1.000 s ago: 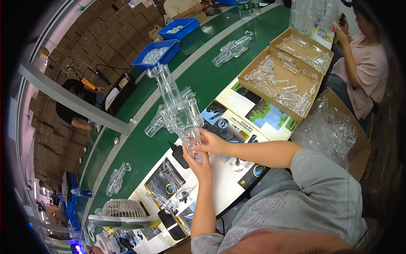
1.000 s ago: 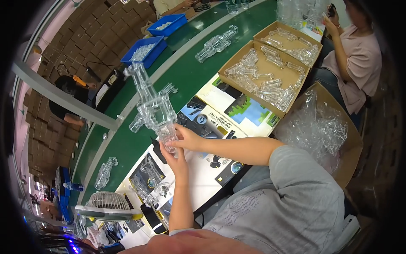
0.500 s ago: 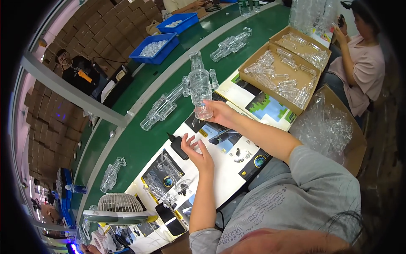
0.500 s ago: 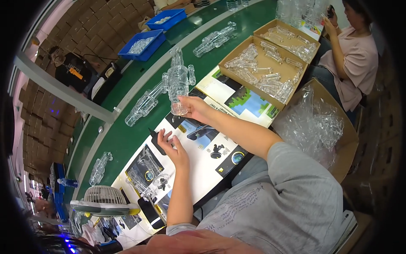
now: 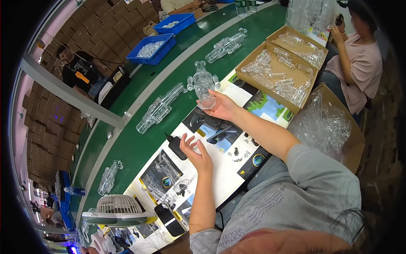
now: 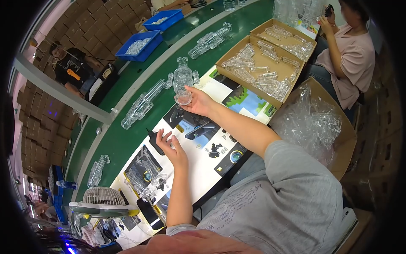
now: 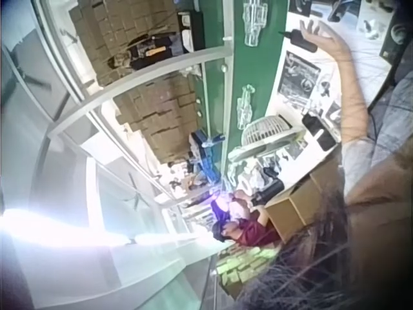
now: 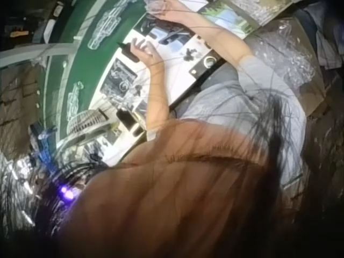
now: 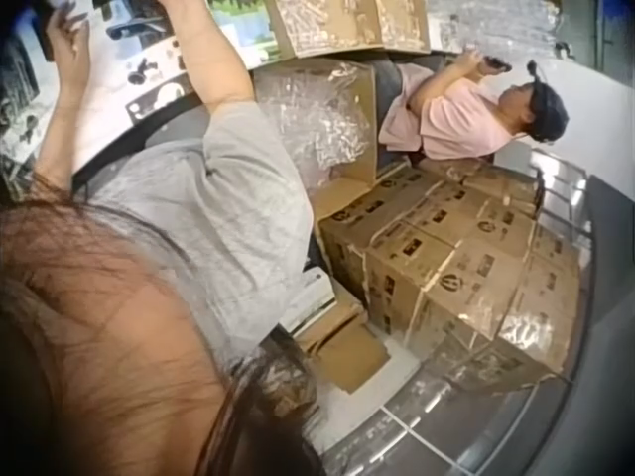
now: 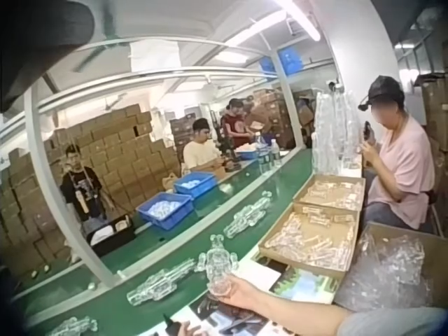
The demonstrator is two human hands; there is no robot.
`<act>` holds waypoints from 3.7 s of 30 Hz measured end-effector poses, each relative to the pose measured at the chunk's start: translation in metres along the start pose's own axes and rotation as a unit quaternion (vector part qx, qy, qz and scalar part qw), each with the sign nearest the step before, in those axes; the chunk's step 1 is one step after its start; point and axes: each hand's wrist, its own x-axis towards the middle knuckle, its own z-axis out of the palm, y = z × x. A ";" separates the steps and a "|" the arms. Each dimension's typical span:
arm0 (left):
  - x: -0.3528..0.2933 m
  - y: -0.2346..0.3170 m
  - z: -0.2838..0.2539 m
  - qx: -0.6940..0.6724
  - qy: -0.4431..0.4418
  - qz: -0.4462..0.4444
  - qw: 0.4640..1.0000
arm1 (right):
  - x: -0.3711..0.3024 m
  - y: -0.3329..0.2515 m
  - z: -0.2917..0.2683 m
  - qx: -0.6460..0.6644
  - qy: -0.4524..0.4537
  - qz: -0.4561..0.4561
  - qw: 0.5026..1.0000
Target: Applying a liquid from a black bottle and joining clear plastic components at a factory assembly station.
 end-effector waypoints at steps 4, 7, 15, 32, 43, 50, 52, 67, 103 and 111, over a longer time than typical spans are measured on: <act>0.000 0.001 0.002 0.004 -0.005 -0.001 1.000 | 0.004 -0.004 -0.009 -0.023 0.022 -0.016 0.999; -0.001 0.001 0.001 0.005 -0.005 -0.005 1.000 | 0.006 -0.003 -0.009 -0.026 0.043 -0.028 0.998; 0.000 0.002 0.002 0.015 -0.009 -0.008 1.000 | 0.012 0.009 -0.009 0.003 0.029 -0.028 0.999; 0.000 -0.002 0.003 0.005 -0.015 -0.009 1.000 | 0.068 -0.027 -0.010 -0.012 0.093 -0.086 0.992; 0.000 -0.015 -0.009 0.033 -0.007 -0.001 0.999 | 0.169 0.013 0.019 -0.186 0.314 -0.108 0.925; 0.003 -0.007 0.005 0.013 -0.024 0.013 1.000 | 0.201 -0.004 0.001 -0.287 0.366 -0.126 0.876; 0.004 -0.004 0.009 0.011 -0.027 0.019 0.999 | 0.202 -0.011 -0.006 -0.299 0.347 -0.114 0.881; 0.001 -0.010 0.000 0.006 -0.024 -0.021 0.999 | 0.072 0.043 0.028 -0.421 0.215 -0.223 0.852; -0.006 -0.001 0.004 -0.241 -0.294 -0.218 0.899 | 0.015 0.056 -0.004 -0.241 0.081 -0.034 0.967; -0.007 0.003 0.004 -0.102 -0.311 -0.119 0.937 | 0.014 0.056 0.001 -0.259 0.073 -0.040 0.962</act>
